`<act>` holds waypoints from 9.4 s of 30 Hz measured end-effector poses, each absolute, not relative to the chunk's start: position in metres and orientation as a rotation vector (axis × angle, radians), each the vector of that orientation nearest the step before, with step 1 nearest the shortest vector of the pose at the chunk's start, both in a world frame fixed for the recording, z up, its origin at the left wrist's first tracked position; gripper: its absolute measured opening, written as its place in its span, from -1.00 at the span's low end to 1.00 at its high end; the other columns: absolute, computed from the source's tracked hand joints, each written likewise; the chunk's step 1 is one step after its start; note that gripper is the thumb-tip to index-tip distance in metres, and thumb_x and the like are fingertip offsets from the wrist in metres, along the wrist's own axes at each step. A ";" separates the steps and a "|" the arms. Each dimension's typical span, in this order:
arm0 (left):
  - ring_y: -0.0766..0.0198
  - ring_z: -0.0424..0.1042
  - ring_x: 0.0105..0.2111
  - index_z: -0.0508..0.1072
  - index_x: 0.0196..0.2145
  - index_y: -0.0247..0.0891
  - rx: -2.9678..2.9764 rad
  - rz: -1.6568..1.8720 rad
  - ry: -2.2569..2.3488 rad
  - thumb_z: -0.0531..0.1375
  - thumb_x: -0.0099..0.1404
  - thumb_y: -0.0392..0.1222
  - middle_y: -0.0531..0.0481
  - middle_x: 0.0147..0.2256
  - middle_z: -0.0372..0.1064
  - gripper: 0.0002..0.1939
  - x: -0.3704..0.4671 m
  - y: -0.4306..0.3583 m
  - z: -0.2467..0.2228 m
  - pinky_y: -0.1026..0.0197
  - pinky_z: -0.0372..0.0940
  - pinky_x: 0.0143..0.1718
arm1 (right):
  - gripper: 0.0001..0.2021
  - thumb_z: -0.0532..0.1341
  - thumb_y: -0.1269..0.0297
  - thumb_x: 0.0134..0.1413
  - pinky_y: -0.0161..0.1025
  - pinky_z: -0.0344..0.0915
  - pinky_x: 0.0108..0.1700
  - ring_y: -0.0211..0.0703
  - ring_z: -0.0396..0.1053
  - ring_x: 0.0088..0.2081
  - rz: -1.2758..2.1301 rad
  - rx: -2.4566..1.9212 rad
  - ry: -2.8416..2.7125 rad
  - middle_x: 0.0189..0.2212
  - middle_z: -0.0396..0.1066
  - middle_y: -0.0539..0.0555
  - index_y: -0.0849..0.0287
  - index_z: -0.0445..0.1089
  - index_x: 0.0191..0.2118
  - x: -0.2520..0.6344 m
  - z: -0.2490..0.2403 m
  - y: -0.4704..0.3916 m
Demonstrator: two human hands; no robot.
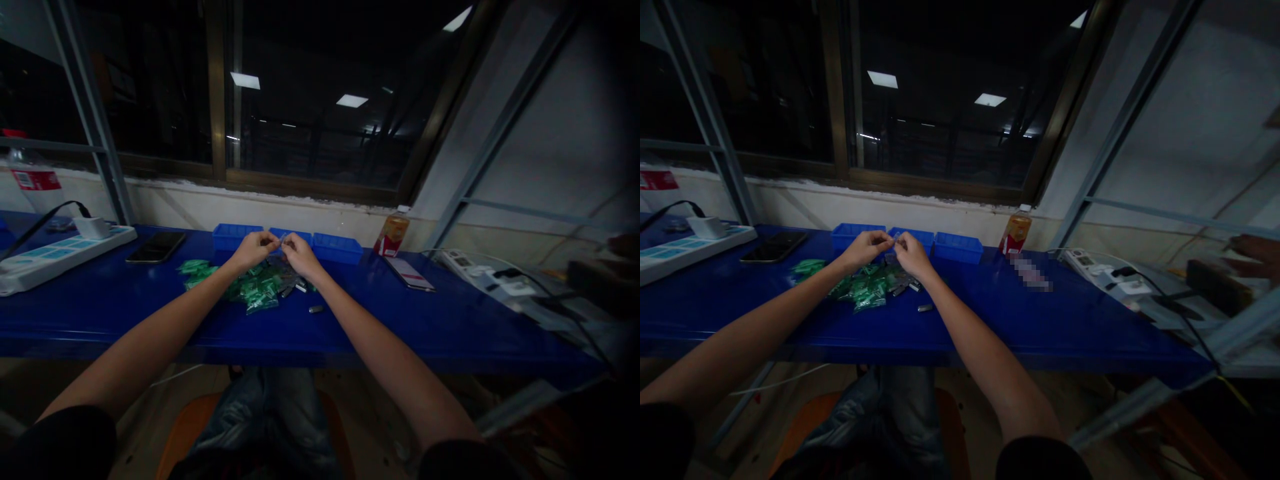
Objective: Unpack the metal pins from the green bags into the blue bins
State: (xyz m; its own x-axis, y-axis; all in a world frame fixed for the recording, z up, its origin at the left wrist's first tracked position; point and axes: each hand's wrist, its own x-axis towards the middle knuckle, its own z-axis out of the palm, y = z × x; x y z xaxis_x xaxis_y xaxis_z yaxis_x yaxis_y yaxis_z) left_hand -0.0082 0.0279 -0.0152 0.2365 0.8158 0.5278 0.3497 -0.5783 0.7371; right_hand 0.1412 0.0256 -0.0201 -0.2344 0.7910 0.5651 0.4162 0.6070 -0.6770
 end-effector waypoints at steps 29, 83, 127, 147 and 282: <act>0.31 0.33 -0.46 0.35 -0.27 -0.32 1.941 1.345 1.046 0.15 0.08 -0.07 0.02 -0.46 0.36 -0.70 -0.009 0.022 -0.009 0.27 0.21 -0.41 | -0.95 0.03 0.33 0.02 -0.31 0.23 -0.46 -0.27 0.28 -0.56 0.332 -0.976 -1.820 -0.60 0.28 -0.06 0.13 0.19 -0.38 0.143 -0.015 0.017; 0.22 0.38 -0.29 0.44 -0.24 -0.29 2.425 1.339 1.203 0.02 0.15 -0.31 -0.06 -0.30 0.44 -0.73 -0.011 0.013 -0.003 0.22 0.23 -0.22 | -0.75 0.17 0.26 -0.10 -0.32 0.27 -0.33 -0.28 0.32 -0.42 0.304 -0.885 -1.745 -0.42 0.35 -0.02 0.15 0.26 -0.21 0.150 -0.005 0.014; 0.15 0.44 -0.27 0.31 -0.04 -0.28 2.505 0.822 1.502 0.06 0.14 -0.29 -0.08 -0.32 0.47 -0.61 0.000 0.024 -0.034 0.23 0.26 -0.29 | -0.62 0.18 0.40 -0.10 -0.18 0.21 -0.08 -0.12 0.29 -0.12 0.167 -1.300 -2.292 -0.17 0.37 0.10 0.16 0.28 -0.06 0.165 -0.040 0.048; 0.07 0.42 -0.35 0.37 -0.15 -0.32 2.088 1.132 1.373 -0.12 0.27 0.14 -0.15 -0.40 0.43 -0.48 0.004 0.014 -0.019 0.14 0.23 -0.31 | -0.88 0.15 0.46 -0.15 -0.15 0.17 -0.07 -0.12 0.19 -0.20 -0.131 -0.889 -1.913 -0.34 0.15 0.06 0.16 0.42 -0.46 0.157 -0.017 0.027; 0.07 0.38 -0.18 0.50 -0.24 -0.37 1.898 1.226 1.237 0.06 0.13 -0.01 -0.10 -0.26 0.47 -0.59 -0.011 0.024 -0.008 0.19 0.23 -0.23 | -0.77 0.12 0.19 0.06 -0.46 0.21 -0.60 -0.39 0.29 -0.63 0.628 -1.256 -1.467 -0.62 0.33 -0.02 0.26 0.36 -0.41 0.207 -0.012 0.056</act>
State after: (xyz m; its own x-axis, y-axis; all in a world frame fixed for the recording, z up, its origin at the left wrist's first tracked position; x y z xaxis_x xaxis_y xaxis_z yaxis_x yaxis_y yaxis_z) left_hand -0.0106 0.0243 -0.0084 0.1565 0.9075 0.3897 0.3978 -0.4191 0.8162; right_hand 0.2074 0.0562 -0.0116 0.1090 0.9222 0.3711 0.3683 0.3093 -0.8767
